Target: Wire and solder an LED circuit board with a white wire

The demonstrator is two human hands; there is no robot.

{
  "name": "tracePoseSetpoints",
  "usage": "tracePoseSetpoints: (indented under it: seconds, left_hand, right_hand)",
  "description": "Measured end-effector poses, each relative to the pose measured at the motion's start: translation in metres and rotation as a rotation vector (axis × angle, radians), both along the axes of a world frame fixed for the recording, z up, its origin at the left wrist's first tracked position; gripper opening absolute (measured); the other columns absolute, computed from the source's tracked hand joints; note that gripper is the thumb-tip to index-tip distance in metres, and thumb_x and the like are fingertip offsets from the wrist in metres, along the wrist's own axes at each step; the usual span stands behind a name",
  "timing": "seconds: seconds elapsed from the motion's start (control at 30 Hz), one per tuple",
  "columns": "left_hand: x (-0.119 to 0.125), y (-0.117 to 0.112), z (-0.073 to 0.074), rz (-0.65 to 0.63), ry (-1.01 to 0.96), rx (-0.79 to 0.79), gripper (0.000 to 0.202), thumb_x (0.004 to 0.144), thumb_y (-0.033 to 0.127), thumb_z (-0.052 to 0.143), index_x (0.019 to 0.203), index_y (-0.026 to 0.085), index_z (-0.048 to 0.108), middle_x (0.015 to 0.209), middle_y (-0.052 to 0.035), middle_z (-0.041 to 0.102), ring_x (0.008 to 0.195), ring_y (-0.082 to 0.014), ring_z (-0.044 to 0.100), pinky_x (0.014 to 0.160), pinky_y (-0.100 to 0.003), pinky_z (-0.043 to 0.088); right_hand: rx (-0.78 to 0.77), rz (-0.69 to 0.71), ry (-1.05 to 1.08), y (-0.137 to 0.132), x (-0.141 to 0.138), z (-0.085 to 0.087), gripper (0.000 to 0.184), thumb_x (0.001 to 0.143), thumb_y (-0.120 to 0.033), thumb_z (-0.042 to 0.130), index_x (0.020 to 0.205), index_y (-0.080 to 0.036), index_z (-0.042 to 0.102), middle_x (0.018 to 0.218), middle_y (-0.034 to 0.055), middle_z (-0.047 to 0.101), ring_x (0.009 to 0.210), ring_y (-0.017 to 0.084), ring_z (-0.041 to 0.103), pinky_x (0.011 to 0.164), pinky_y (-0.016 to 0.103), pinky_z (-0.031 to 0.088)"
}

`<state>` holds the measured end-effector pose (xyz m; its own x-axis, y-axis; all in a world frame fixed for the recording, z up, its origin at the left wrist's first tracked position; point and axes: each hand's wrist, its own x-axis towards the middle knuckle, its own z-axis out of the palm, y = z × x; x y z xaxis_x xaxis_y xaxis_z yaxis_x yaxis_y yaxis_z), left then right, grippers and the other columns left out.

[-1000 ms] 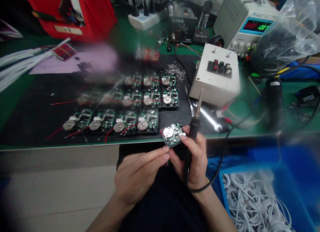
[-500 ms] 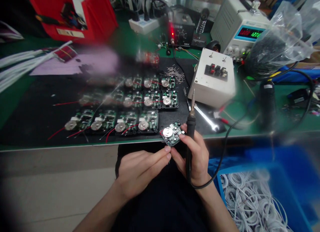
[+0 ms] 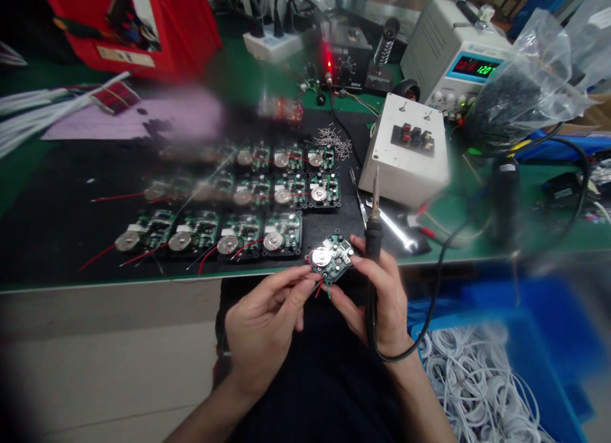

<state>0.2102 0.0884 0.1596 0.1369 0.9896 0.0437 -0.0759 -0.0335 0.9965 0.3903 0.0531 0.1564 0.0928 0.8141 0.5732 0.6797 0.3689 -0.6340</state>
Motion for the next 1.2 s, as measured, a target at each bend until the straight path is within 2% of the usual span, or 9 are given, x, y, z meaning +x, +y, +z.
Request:
tracePoseSetpoints:
  seconds: [0.07,0.13,0.23,0.3,0.37,0.47,0.77,0.97,1.2]
  left_hand:
    - [0.002,-0.002,0.001,0.051,-0.062,-0.111,0.019,0.091,0.021,0.078,0.109,0.022,0.073,0.093,-0.0010,0.083,0.048,-0.0061,0.064,0.039,-0.013,0.050]
    - [0.003,-0.005,0.001,0.102,-0.049,-0.142,0.015,0.089,0.022,0.080,0.102,0.021,0.072,0.087,0.0007,0.082,0.046,-0.0056,0.062,0.037,-0.013,0.047]
    - [0.004,-0.006,0.002,0.143,0.123,-0.018,0.013,0.088,0.020,0.081,0.100,0.024,0.078,0.067,0.0064,0.074,0.042,-0.0045,0.055,0.042,-0.015,0.048]
    - [0.004,-0.005,0.003,0.158,0.215,0.114,0.018,0.088,0.016,0.080,0.103,0.026,0.081,0.074,0.0058,0.076,0.048,-0.0047,0.058,0.050,-0.016,0.052]
    - [0.003,-0.004,0.004,0.161,0.254,0.234,0.024,0.087,0.011,0.079,0.104,0.026,0.081,0.091,0.0033,0.080,0.056,-0.0045,0.062,0.057,-0.017,0.055]
    - [0.001,-0.003,0.005,0.136,0.301,0.309,0.029,0.086,0.005,0.078,0.107,0.024,0.081,0.100,0.0019,0.079,0.060,-0.0035,0.062,0.059,-0.016,0.053]
    - [0.004,-0.001,0.012,0.017,0.358,0.281,0.020,0.089,0.010,0.074,0.106,0.021,0.078,0.097,0.0013,0.075,0.057,-0.0025,0.057,0.059,-0.017,0.051]
    - [0.002,0.001,0.016,-0.018,0.389,0.298,0.019,0.092,0.012,0.073,0.108,0.021,0.077,0.100,0.0016,0.075,0.062,-0.0027,0.063,0.065,-0.015,0.055]
    - [-0.002,0.003,0.003,-0.105,0.364,0.270,0.019,0.094,0.016,0.074,0.112,0.023,0.075,0.108,0.0015,0.077,0.083,-0.0075,0.076,0.079,-0.015,0.062]
  right_hand:
    - [0.003,-0.010,-0.014,-0.001,-0.001,0.001,0.063,0.086,-0.011,0.084,0.139,-0.023,0.053,0.143,0.0181,0.055,0.129,0.038,0.057,0.101,0.061,0.052]
    - [0.006,-0.025,-0.022,-0.002,-0.002,0.002,0.064,0.085,-0.011,0.084,0.139,-0.023,0.053,0.143,0.0183,0.055,0.129,0.038,0.057,0.102,0.060,0.051]
    - [0.005,-0.032,-0.024,-0.004,-0.004,0.002,0.064,0.086,-0.010,0.083,0.140,-0.023,0.052,0.142,0.0184,0.055,0.129,0.038,0.057,0.102,0.059,0.051]
    - [-0.001,-0.036,-0.018,-0.004,-0.004,0.001,0.064,0.086,-0.011,0.083,0.141,-0.023,0.052,0.143,0.0183,0.055,0.129,0.038,0.057,0.102,0.058,0.051]
    - [-0.006,-0.035,-0.006,-0.004,-0.004,0.000,0.064,0.087,-0.011,0.083,0.141,-0.024,0.052,0.143,0.0179,0.055,0.129,0.038,0.056,0.103,0.058,0.050]
    - [0.000,-0.042,0.000,-0.005,-0.003,-0.001,0.064,0.087,-0.012,0.083,0.141,-0.024,0.053,0.143,0.0173,0.055,0.129,0.037,0.057,0.102,0.057,0.050]
    - [0.009,-0.049,-0.001,-0.005,-0.002,-0.003,0.066,0.084,-0.009,0.085,0.140,-0.024,0.054,0.142,0.0156,0.056,0.128,0.036,0.057,0.101,0.054,0.053]
    - [0.002,-0.052,-0.026,-0.005,-0.001,0.000,0.062,0.087,-0.011,0.082,0.141,-0.023,0.054,0.143,0.0161,0.055,0.127,0.034,0.058,0.101,0.053,0.053]
    - [-0.021,-0.033,-0.042,-0.006,0.000,0.007,0.061,0.090,-0.013,0.081,0.144,-0.022,0.053,0.145,0.0161,0.054,0.132,0.034,0.055,0.107,0.052,0.050]
